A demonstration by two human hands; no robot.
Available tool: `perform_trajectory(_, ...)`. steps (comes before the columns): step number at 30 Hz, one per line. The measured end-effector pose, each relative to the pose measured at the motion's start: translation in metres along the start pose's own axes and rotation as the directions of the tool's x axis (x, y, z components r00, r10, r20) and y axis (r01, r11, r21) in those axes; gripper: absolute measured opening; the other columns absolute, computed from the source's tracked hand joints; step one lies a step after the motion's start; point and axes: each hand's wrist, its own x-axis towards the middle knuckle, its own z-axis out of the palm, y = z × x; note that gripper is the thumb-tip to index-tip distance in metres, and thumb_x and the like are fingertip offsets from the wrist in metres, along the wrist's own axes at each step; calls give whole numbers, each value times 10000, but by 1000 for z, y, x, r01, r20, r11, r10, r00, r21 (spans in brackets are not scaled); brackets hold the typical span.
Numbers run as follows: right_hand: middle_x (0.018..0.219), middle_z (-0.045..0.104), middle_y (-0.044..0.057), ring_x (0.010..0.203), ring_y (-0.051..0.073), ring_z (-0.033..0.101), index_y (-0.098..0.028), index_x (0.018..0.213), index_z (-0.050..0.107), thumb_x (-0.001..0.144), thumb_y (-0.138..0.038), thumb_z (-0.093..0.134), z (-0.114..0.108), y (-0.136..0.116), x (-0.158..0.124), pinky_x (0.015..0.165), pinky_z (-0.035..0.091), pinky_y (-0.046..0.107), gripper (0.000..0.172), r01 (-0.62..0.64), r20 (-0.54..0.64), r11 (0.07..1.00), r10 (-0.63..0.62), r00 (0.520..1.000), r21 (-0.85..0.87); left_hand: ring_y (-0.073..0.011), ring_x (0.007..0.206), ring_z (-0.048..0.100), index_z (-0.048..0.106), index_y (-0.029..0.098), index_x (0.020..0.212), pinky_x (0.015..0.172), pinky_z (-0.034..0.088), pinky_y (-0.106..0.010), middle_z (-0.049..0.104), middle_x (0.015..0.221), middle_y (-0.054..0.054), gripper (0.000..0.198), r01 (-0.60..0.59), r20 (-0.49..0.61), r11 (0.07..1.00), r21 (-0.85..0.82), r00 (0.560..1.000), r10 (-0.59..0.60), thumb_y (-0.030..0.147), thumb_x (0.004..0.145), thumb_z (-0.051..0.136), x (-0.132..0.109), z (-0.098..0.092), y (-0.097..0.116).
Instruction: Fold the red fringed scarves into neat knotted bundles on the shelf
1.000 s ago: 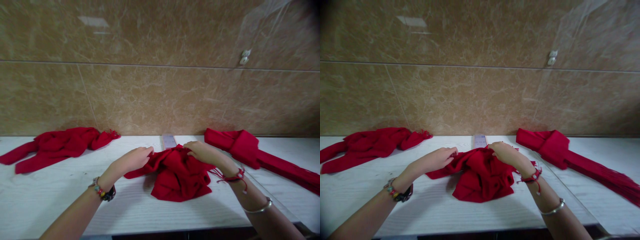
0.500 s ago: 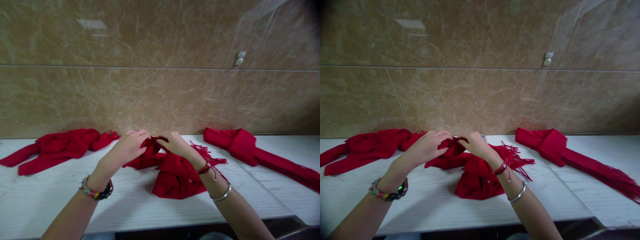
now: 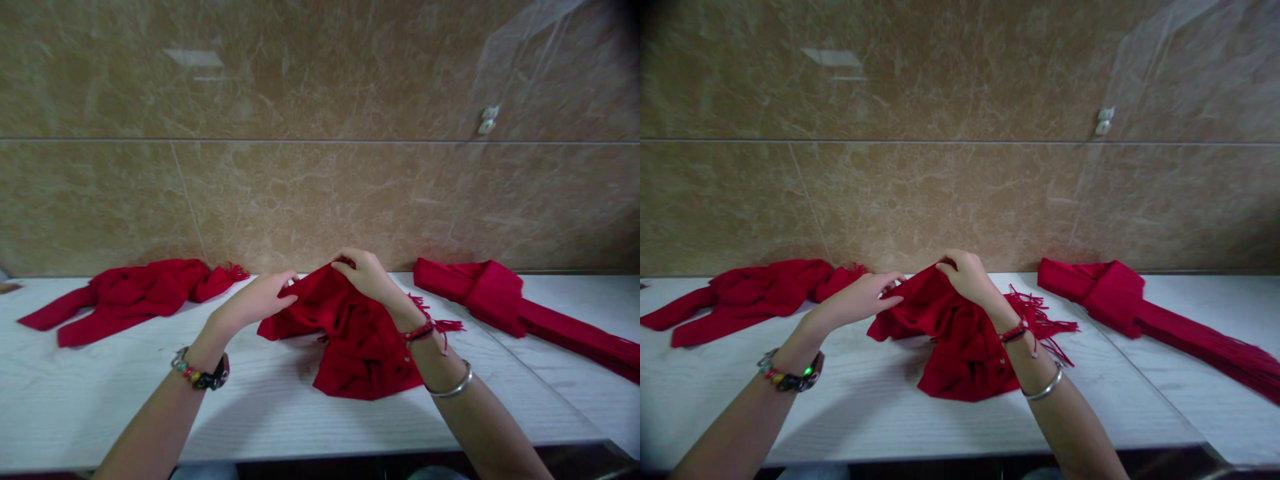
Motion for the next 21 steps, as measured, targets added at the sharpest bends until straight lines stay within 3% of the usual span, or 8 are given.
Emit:
perform_trajectory(2,712,649,24,655,125,566,-152,734,621,761,-118,512,-4,4,-1,624,406,230,117,-20,-21,999,19,1000,-32,-152,698,595,602,183,915,625,420,-230,666,809,-29,194,-13,63,998,57,998,10,269,799,472,0,0,-3)
perform_trajectory(6,783,646,48,709,141,574,-147,802,622,751,-157,558,-2,6,-6,661,425,252,83,33,68,993,-25,997,-117,-148,681,585,635,169,820,623,406,-233,668,794,-36,244,-13,8,993,121,1000,12,234,832,400,2,0,1)
perform_trajectory(10,964,632,83,876,171,568,-138,1000,590,730,-212,612,14,-5,-10,772,421,286,280,196,186,977,-177,966,-89,-160,755,593,641,165,826,690,413,-243,669,833,-53,246,-36,-40,984,174,998,43,202,829,398,2,-1,18)
perform_trajectory(13,882,656,72,829,160,577,-139,905,633,753,-110,546,25,-13,-12,738,413,260,178,221,246,969,-189,951,-109,-157,758,590,637,173,838,693,413,-243,666,844,-53,250,-61,-33,979,192,997,68,191,827,388,-2,-4,23)
perform_trajectory(17,716,662,36,640,111,566,-148,766,655,779,-114,519,31,-16,-13,601,385,205,141,152,268,987,-132,954,-57,-151,700,583,633,185,776,642,409,-234,660,775,-38,198,0,67,973,230,998,-16,197,782,435,-9,-5,0)
perform_trajectory(21,673,653,22,603,99,550,-145,733,650,778,-172,556,34,-9,-14,573,374,198,108,119,304,993,-113,946,-2,-144,655,574,625,190,682,614,400,-228,647,701,-21,162,52,216,957,285,969,-117,155,711,470,-14,-2,-33)
